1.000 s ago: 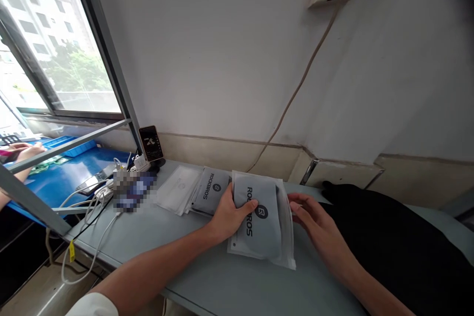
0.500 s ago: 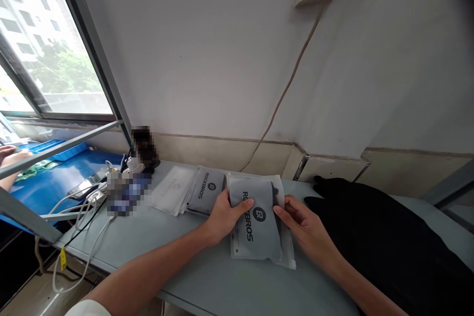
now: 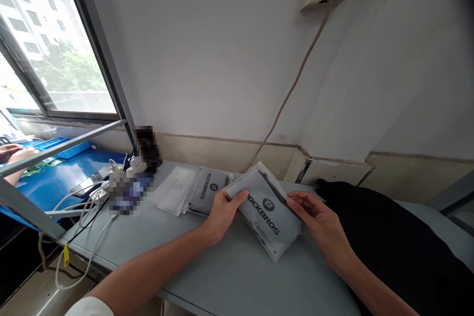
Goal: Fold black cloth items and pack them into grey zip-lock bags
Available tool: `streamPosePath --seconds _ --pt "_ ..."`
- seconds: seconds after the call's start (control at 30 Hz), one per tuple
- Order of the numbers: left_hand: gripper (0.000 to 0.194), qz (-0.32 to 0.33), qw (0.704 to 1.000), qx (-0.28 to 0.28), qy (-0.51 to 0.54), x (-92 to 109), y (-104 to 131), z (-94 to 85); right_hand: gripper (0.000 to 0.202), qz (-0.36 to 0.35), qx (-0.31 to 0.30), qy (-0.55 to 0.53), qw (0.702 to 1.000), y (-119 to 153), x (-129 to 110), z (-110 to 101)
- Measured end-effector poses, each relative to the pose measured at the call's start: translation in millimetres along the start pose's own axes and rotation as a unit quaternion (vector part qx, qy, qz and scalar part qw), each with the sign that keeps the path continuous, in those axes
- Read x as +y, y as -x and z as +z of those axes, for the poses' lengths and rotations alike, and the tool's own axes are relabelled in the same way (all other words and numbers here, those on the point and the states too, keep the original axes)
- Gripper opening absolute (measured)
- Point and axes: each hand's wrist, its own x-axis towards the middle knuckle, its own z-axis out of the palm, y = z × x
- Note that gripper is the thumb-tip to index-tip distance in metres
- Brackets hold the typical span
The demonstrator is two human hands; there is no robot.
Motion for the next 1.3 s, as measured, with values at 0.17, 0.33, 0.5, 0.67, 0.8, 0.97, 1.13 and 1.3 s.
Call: streamPosePath --seconds 0.17,0.33,0.5,0.67,0.8,0.97,1.13,1.3 --pt "0.052 -0.002 1.0 0.021 -0.013 -1.2 -1.3 -0.1 0.04 -0.019 -0.007 0.0 1.0 1.5 2.1 4.0" --pt "0.048 0.017 1.0 0.016 -0.017 -2.4 -3.0 -1.9 0.033 -0.063 -0.009 0.019 0.998 1.6 2.3 3.3" --pt "0.047 0.021 1.0 0.01 -0.018 -5.5 -4.8 -3.6 0.034 -0.063 -0.012 0.024 0.998 0.1 4.7 3.0" --pt "0.049 0.016 1.0 0.015 -0.015 -4.1 -4.6 -2.1 0.035 -0.052 -0.013 0.028 0.998 -0.3 7.5 2.8" --pt "0.051 0.017 1.0 0.022 -0.015 -2.3 -4.5 -1.8 0.039 -0.039 -0.027 0.029 0.998 1.8 3.2 2.9" --pt "0.057 0.015 0.999 0.04 -0.008 -1.2 -4.5 -2.6 0.047 -0.026 -0.094 0.025 0.995 5.1 -0.4 5.2" --pt "0.062 0.009 0.999 0.049 -0.007 0.1 -3.6 -1.5 0.048 -0.037 -0.09 0.026 0.995 4.9 3.9 6.7" --pt "0.061 0.011 0.999 0.046 -0.011 -0.5 -4.5 -1.7 0.049 -0.038 -0.088 0.019 0.995 5.0 4.5 6.9"
